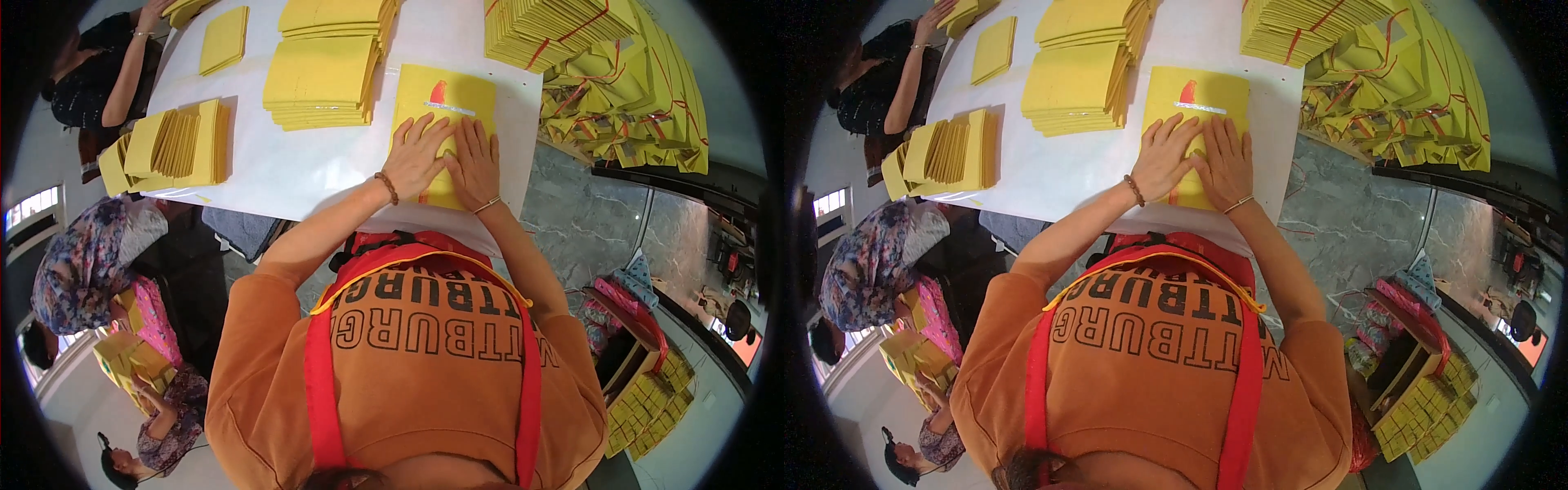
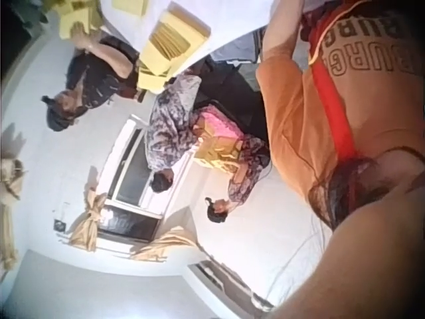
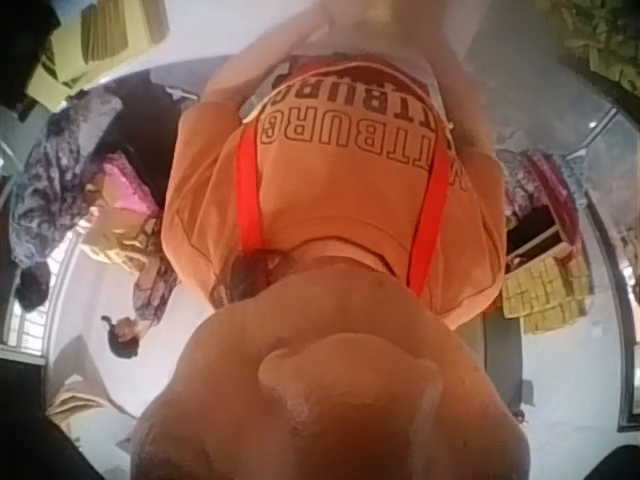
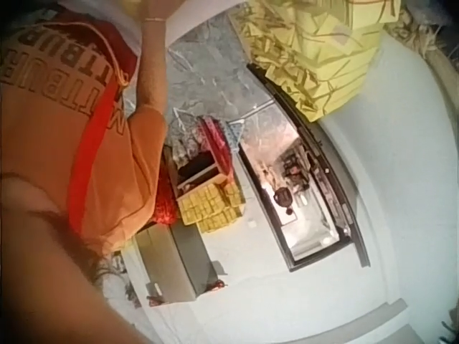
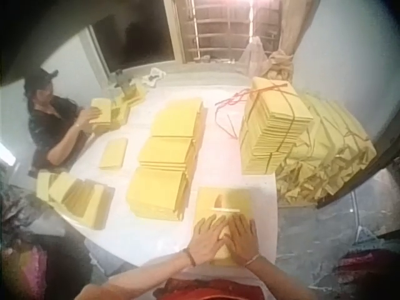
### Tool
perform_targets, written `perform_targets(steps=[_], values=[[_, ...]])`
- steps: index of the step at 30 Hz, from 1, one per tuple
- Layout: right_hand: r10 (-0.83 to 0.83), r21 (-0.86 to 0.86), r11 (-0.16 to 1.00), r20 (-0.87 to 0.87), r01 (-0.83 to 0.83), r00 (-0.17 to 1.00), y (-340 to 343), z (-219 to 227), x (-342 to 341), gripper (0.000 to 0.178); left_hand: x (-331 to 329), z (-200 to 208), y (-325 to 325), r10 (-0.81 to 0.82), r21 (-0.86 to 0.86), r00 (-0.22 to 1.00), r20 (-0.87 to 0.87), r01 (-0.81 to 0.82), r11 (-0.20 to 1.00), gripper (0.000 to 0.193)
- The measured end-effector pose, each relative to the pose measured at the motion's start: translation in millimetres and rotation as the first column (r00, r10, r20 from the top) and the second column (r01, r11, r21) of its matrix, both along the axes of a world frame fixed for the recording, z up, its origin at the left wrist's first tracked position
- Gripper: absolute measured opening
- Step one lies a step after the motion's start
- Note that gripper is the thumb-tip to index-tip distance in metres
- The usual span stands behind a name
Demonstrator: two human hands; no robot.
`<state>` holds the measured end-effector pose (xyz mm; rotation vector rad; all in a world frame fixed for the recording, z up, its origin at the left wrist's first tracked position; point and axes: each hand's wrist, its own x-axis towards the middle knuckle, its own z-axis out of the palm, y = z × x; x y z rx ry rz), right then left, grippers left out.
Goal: Folding yellow paper sheets at a work table.
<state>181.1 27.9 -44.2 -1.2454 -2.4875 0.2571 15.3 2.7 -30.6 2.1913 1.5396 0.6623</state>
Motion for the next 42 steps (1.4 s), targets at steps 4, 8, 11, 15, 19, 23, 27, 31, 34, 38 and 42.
perform_targets(steps=[4, 8, 11, 15, 19, 23, 27, 31, 34, 38, 42], values=[[-0.003, 0.004, 1.000, 0.058, 0.002, 0.998, -4, 4, -3, 0.052, -17, 8, 0, 0.073, -0.161, 0.863, 0.500, 0.010, 0.987, 0.052], [-0.015, 0.026, 1.000, 0.100, 0.012, 0.995, -2, 3, -2, 0.052, -17, 28, -13, -0.285, 0.014, 0.957, -0.061, 0.286, 0.958, 0.070], [0.005, 0.021, 1.000, 0.077, -0.006, 0.997, -2, 1, 1, 0.053, -3, 40, -19, -0.255, 0.032, 0.912, -0.321, 0.279, 0.960, 0.077], [-0.006, -0.345, 0.936, -0.214, -0.070, 0.977, 21, -10, 23, 0.053, 16, 26, -21, -0.058, 0.245, 0.869, -0.492, 0.202, 0.948, 0.068], [-0.481, -0.641, 0.687, -0.754, -0.343, 0.446, 37, 34, 34, 0.051, 13, 23, 2, -0.057, 0.102, 0.874, -0.483, 0.121, 0.987, 0.053], [-0.554, -0.629, 0.763, -0.754, -0.145, 0.353, 31, 50, 45, 0.044, -33, 87, 17, -0.048, 0.338, 0.966, -0.255, 0.136, 0.931, 0.041], [-0.638, -0.680, 0.733, -0.684, 0.005, 0.353, 16, 38, 50, 0.037, -109, 129, 23, 0.206, 0.658, 0.947, -0.245, 0.006, 0.753, 0.031], [-0.612, -0.714, 0.688, -0.667, -0.131, 0.425, 15, 58, -6, 0.034, -177, 61, 22, 0.313, 0.475, 0.833, -0.456, -0.070, 0.877, 0.042], [-0.528, -0.700, 0.584, -0.712, -0.412, 0.462, 24, 48, -73, 0.040, -179, 29, 20, 0.263, 0.361, 0.816, -0.514, -0.073, 0.930, 0.043], [-0.656, -0.775, 0.386, -0.612, -0.500, 0.442, 45, 37, -158, 0.042, -174, 46, 24, 0.173, 0.093, 0.820, -0.546, -0.146, 0.985, 0.047], [-0.485, -0.681, 0.717, -0.640, -0.148, 0.597, 66, -25, -202, 0.061, -212, 31, 34, 0.060, -0.068, 0.943, -0.326, -0.087, 0.994, 0.063]])
